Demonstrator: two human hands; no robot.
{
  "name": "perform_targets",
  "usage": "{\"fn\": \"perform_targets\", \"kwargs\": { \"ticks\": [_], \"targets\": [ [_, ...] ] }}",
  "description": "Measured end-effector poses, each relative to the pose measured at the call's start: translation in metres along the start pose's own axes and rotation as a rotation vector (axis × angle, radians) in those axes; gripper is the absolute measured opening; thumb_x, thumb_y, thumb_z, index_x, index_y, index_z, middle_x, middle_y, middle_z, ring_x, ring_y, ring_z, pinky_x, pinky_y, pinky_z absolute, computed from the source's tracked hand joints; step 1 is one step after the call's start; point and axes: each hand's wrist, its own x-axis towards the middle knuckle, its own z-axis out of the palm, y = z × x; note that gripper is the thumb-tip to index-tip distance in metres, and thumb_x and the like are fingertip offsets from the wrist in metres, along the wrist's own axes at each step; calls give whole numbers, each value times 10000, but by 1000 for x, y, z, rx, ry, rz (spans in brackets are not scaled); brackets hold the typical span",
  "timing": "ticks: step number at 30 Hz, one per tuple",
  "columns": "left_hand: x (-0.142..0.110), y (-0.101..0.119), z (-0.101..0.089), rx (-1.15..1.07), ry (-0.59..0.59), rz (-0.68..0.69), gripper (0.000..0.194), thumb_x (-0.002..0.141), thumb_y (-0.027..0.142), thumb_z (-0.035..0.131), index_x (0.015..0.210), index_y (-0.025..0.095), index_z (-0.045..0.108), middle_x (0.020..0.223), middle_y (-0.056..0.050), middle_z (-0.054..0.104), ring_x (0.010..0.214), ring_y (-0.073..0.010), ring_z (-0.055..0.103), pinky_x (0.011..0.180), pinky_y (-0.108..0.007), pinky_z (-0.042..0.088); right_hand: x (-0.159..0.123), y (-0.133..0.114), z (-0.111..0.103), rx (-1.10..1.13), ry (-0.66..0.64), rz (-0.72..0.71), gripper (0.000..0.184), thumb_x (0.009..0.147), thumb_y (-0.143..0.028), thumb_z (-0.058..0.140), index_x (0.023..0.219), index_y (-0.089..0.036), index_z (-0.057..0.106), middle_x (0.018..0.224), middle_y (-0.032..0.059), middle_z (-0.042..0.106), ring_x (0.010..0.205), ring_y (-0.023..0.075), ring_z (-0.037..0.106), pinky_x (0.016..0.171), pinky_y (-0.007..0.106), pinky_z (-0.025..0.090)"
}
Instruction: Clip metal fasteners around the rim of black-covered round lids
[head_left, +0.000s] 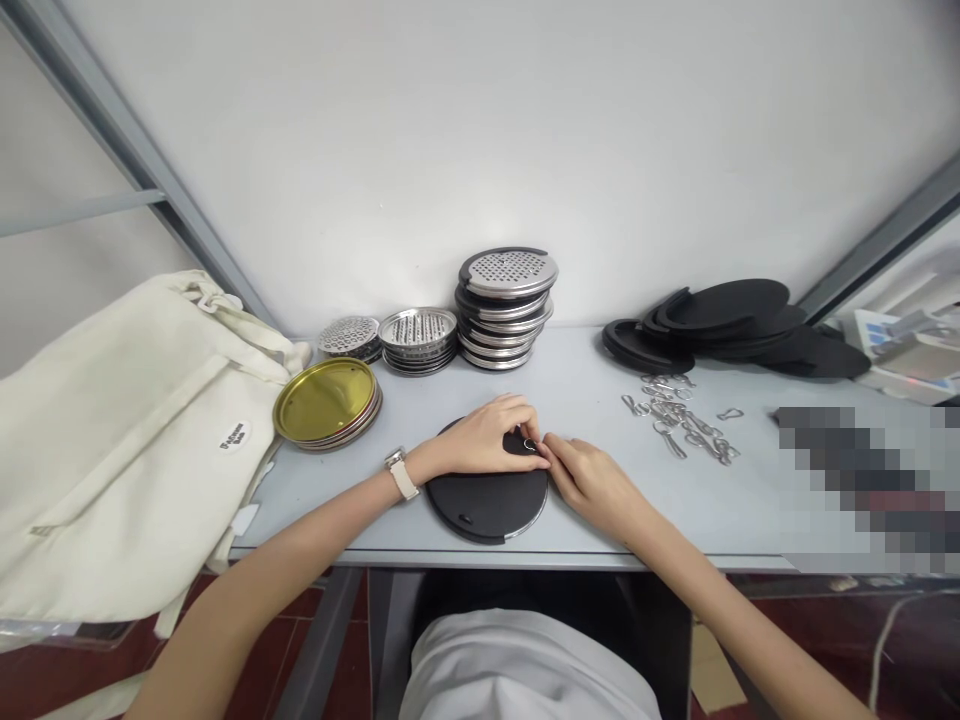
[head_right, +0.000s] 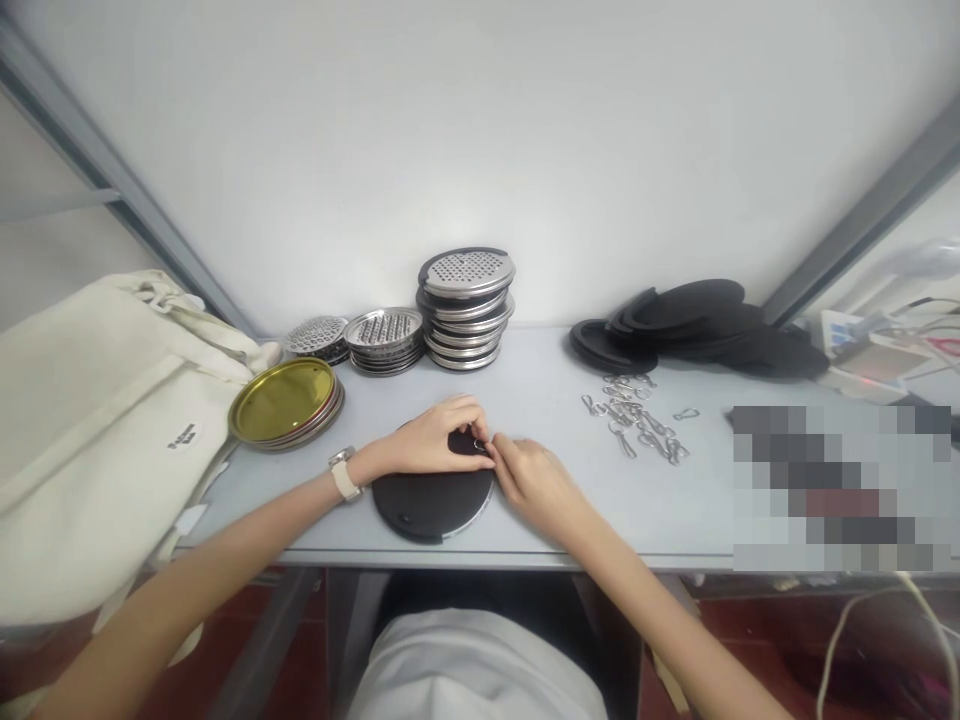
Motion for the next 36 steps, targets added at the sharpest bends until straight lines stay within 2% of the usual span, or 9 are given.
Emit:
{"fn": "perform_targets", "kwargs": {
  "ticks": [9,16,25,31,36],
  "targets": [
    [1,-3,1,-16,-9,-30,292,764,410,695,769,175,521,785,3,533,792,-142,498,736,-258,392,0,2,2,-44,18,31,265,983,-285,287,781,-215,445,624,12,536,571,171,512,566,263,320],
    [1,-2,0,-31,-20,-36,279,772,402,689,777,173,530,781,6,536,797,-140,494,733,-253,387,0,2,1,-61,89,109,293,962,-337,357,703,-219,425,600,16,545,617,184,526,589,271,319],
    [0,-1,0,-51,-37,-63,285,768,413,684,816,179,528,815,-5,535,802,-147,505,730,-259,407,2,1,0,-33,86,96,274,950,-295,357,688,-222,396,581,1,518,600,177,503,582,272,314],
    [-1,0,2,4,-7,-28,265,739,351,696,861,188,527,866,-11,547,835,-152,514,764,-270,416,0,-1,-3,6,66,41,277,962,-282,340,699,-222,405,577,-6,500,597,172,491,587,270,327],
    [-2,1,3,-33,-7,-36,204,755,280,668,878,183,538,851,-12,560,810,-145,528,769,-272,426,0,-2,-4,40,51,21,284,968,-270,323,708,-221,425,590,3,511,602,174,502,587,274,342]
  ]
}}
